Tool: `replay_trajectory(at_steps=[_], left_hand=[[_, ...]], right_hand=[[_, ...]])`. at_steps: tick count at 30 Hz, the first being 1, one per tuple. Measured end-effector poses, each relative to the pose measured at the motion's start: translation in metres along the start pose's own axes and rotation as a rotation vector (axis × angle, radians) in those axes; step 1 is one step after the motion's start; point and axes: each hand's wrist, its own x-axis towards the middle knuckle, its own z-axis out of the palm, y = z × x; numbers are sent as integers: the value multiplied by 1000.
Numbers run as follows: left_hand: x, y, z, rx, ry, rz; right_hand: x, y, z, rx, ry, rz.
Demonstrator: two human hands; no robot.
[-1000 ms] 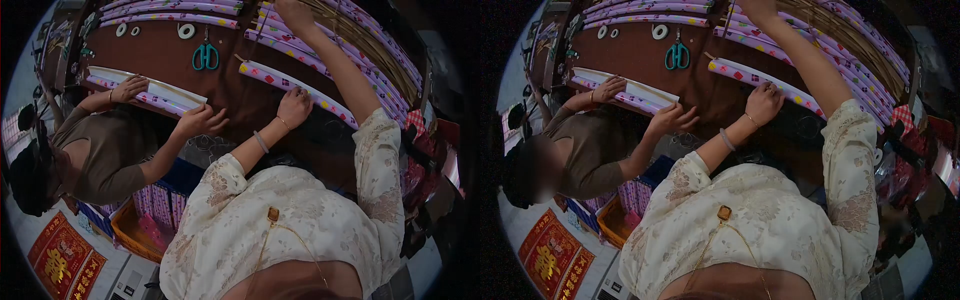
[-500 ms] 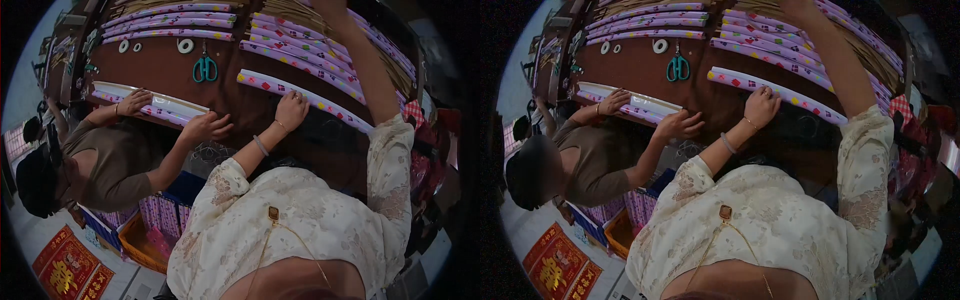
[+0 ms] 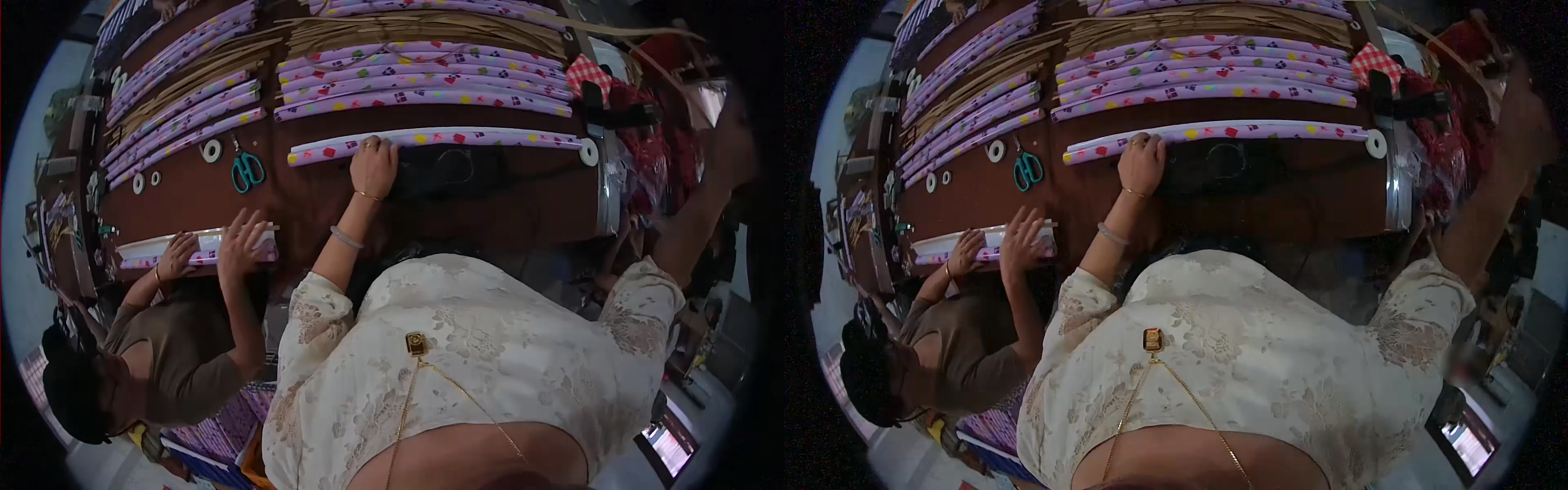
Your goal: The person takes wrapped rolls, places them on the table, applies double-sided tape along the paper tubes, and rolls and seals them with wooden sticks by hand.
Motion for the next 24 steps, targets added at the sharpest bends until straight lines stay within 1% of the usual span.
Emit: replay_trajectory(at_steps=[2, 7, 9, 13, 15, 17, 18, 20, 22, 23, 24], left_hand=[[0, -1, 1, 7, 68, 47], [2, -6, 4, 30, 58, 83], [1, -8, 5, 43, 32, 72], [1, -7, 4, 62, 63, 105], [1, -10, 6, 69, 47, 107], [1, -11, 5, 75, 28, 111], [1, -10, 4, 65, -9, 87], [2, -10, 3, 55, -43, 62], [5, -15, 3, -7, -71, -56], [8, -18, 2, -3, -69, -59], [13, -24, 1, -65, -83, -49]], right_hand=[[-13, 25, -48, -131, 45, 28], [-45, 62, -132, -374, 82, 95], [-58, 68, -154, -432, 81, 123], [-83, 61, -174, -477, 5, 187], [-99, 47, -173, -464, -92, 234], [-113, 21, -155, -380, -253, 325], [-112, -17, -135, -304, -311, 523], [-144, 10, -104, 14, -497, 540], [-199, 38, -54, 247, -659, 391], [-218, 32, -29, 341, -658, 211], [-238, 20, -6, 433, -648, 32]])
